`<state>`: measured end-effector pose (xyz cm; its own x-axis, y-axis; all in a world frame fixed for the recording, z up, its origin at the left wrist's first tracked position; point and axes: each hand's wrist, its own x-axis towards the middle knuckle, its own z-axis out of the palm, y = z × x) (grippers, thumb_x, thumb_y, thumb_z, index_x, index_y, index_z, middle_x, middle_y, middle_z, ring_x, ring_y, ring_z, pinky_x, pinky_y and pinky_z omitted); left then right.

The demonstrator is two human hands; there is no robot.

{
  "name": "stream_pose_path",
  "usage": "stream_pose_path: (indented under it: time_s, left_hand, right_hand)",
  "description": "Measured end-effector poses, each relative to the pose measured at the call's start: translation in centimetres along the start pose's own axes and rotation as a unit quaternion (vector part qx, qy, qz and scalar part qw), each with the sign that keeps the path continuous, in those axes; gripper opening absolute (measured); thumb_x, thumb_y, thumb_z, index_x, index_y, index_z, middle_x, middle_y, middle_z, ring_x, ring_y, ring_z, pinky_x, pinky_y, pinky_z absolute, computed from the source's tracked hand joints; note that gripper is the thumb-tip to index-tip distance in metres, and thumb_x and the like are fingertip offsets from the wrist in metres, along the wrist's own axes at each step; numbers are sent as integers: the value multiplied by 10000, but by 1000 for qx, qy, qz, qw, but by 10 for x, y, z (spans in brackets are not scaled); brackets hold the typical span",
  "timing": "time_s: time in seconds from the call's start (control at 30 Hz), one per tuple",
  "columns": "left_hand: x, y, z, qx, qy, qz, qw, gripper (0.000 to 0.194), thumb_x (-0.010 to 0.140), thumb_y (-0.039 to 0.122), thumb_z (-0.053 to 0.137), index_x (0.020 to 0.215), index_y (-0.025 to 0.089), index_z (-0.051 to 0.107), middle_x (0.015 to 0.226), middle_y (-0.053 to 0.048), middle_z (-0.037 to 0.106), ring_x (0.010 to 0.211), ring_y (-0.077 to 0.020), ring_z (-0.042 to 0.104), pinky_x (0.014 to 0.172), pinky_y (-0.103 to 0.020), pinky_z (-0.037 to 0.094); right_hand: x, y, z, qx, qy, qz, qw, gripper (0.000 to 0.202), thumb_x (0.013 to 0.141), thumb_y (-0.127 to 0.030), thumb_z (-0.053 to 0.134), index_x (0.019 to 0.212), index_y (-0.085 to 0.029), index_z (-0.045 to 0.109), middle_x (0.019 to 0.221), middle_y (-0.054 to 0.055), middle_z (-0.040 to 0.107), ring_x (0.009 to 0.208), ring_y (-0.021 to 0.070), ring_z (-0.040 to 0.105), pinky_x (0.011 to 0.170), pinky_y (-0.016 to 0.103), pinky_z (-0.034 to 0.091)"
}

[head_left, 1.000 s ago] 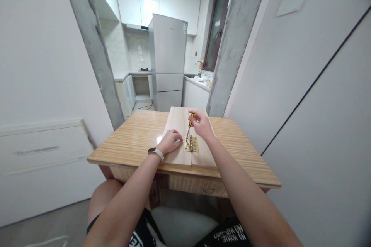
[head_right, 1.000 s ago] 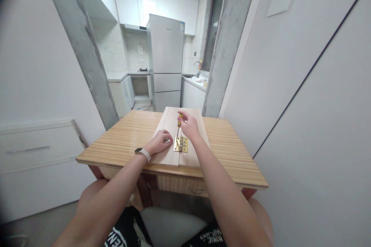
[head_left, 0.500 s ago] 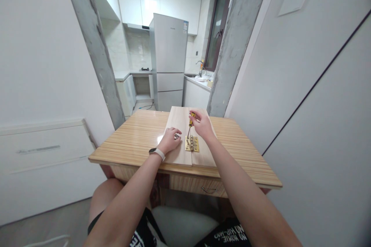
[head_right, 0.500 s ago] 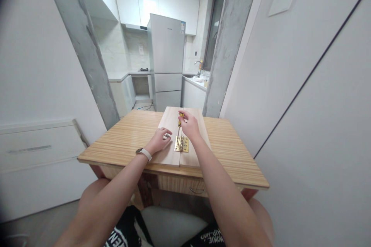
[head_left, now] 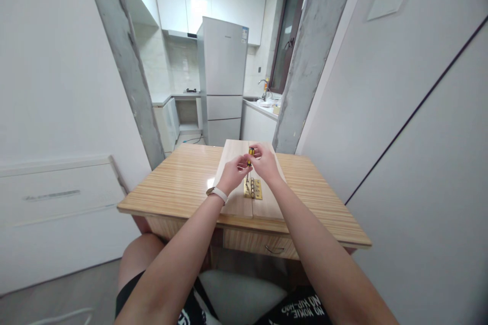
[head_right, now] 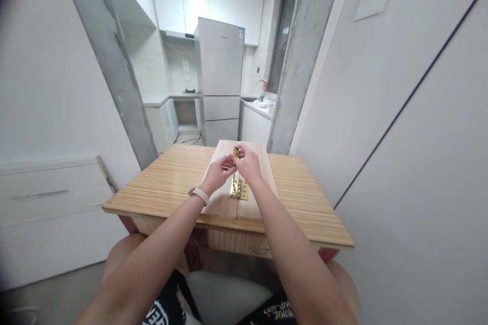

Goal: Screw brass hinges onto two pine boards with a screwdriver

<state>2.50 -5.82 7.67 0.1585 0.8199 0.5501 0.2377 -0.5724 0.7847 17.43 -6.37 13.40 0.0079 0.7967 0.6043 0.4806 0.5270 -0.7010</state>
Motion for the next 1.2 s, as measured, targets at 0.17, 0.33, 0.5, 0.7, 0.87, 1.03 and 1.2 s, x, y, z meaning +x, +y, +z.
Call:
stream_pose_path:
  time_s: [0.17, 0.33, 0.5, 0.7, 0.87, 1.03, 1.2]
  left_hand:
    - [6, 10, 0, 0, 5, 17, 1000, 164, 930, 305, 733, 1062, 208, 721, 953, -59, 779, 862, -194, 752, 806, -328, 619]
    - [6, 17, -2, -3, -15, 13, 1000, 121, 922, 276, 725, 1022, 208, 729, 987, -57, 794, 899, -201, 756, 860, -340, 613]
    - [8, 13, -10, -17, -62, 1, 998, 205, 949, 290, 669, 1120, 200, 738, 1104, -93, 796, 1012, -239, 753, 931, -377, 605]
    - [-7, -26, -41, 126, -98, -12, 987, 415, 1018, 440, 556, 1342, 205, 666, 1386, -121, 690, 1303, -282, 632, 1141, -452, 492]
    - [-29, -50, -56, 244, -148, 11, 958, 778, 848, 649, 733, 1441, 165, 591, 1485, -175, 600, 1427, -345, 513, 1213, -465, 399]
    - [-40, -56, -53, 283, -173, 14, 943, 934, 790, 749, 731, 1491, 163, 536, 1503, -183, 579, 1424, -360, 504, 1206, -470, 387]
    - [-41, -57, -53, 303, -178, 21, 936, 996, 756, 807, 718, 1505, 180, 521, 1523, -177, 560, 1440, -371, 481, 1213, -468, 370]
  right_hand:
    - [2, -1, -4, -32, -15, -16, 999, 279, 833, -274, 725, 1110, -245, 725, 963, 32, 769, 887, 216, 729, 848, 357, 581]
    - [10, -6, -17, -39, -110, -44, 992, 391, 924, -164, 565, 1268, -251, 728, 1223, 69, 761, 1020, 208, 728, 942, 374, 575]
    - [15, -13, -26, -97, -158, -69, 980, 373, 952, -117, 532, 1210, -230, 776, 1195, 83, 778, 1052, 226, 728, 1020, 387, 536]
    - [21, -17, -27, -170, -149, -77, 971, 261, 944, -151, 636, 1127, -252, 793, 1076, 64, 801, 938, 217, 729, 929, 334, 530]
    - [27, -23, -27, -226, -160, -92, 957, 150, 918, -195, 702, 1043, -225, 778, 963, 67, 787, 865, 211, 696, 833, 304, 497]
    - [35, -21, -24, -242, -208, -134, 938, 172, 961, -146, 608, 988, -220, 761, 978, 52, 759, 892, 190, 669, 830, 284, 469]
    - [42, -11, -22, -285, -236, -139, 919, 211, 898, -55, 643, 993, -209, 751, 1033, 72, 741, 907, 197, 670, 819, 282, 469]
